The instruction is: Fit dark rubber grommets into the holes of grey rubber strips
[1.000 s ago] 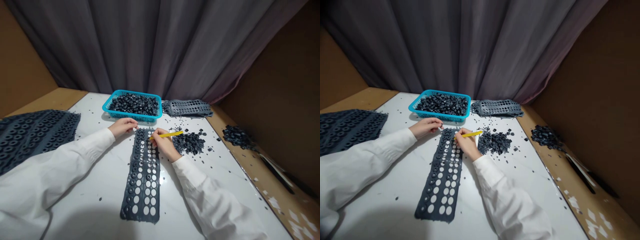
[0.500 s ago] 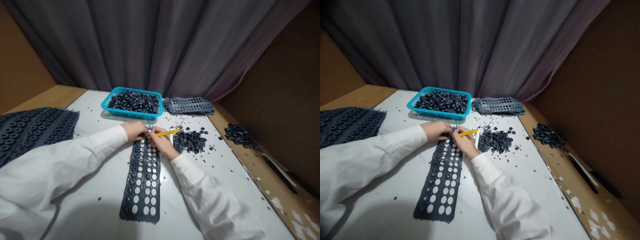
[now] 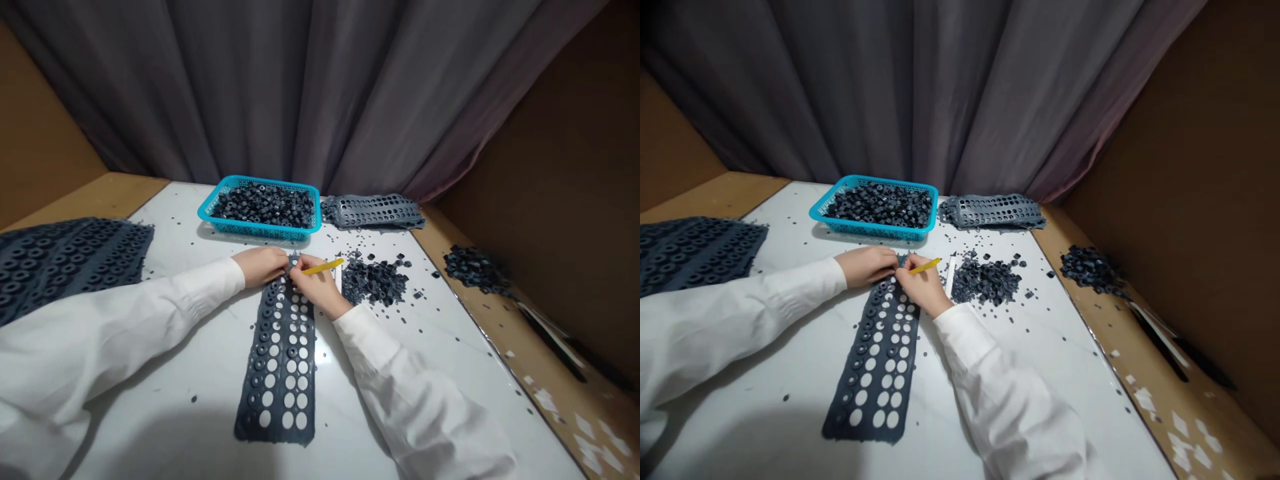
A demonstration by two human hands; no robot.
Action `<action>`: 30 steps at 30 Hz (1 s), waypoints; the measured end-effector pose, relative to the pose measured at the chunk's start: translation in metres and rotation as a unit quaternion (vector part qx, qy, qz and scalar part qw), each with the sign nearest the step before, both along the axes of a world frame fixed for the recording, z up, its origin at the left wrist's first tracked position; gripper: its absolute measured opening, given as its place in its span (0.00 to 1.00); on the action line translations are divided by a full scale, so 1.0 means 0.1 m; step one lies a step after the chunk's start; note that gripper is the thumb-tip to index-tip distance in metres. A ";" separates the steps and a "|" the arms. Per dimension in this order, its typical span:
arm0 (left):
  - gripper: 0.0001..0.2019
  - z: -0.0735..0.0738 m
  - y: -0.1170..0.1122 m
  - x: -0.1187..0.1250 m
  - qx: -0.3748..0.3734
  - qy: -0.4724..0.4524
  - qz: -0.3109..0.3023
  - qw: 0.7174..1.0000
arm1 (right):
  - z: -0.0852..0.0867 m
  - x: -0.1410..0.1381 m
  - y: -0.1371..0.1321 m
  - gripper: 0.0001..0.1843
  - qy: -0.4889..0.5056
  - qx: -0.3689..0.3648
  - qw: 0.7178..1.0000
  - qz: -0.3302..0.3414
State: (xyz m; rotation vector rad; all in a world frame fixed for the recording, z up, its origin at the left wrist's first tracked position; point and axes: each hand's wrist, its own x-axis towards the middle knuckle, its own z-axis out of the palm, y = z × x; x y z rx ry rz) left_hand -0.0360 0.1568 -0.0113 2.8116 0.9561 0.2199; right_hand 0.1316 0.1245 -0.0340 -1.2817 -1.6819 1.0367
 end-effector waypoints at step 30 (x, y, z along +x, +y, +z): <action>0.08 0.18 0.14 0.15 -0.011 0.157 0.025 0.987 | -0.03 0.01 0.14 0.05 0.030 -0.039 0.999 -0.018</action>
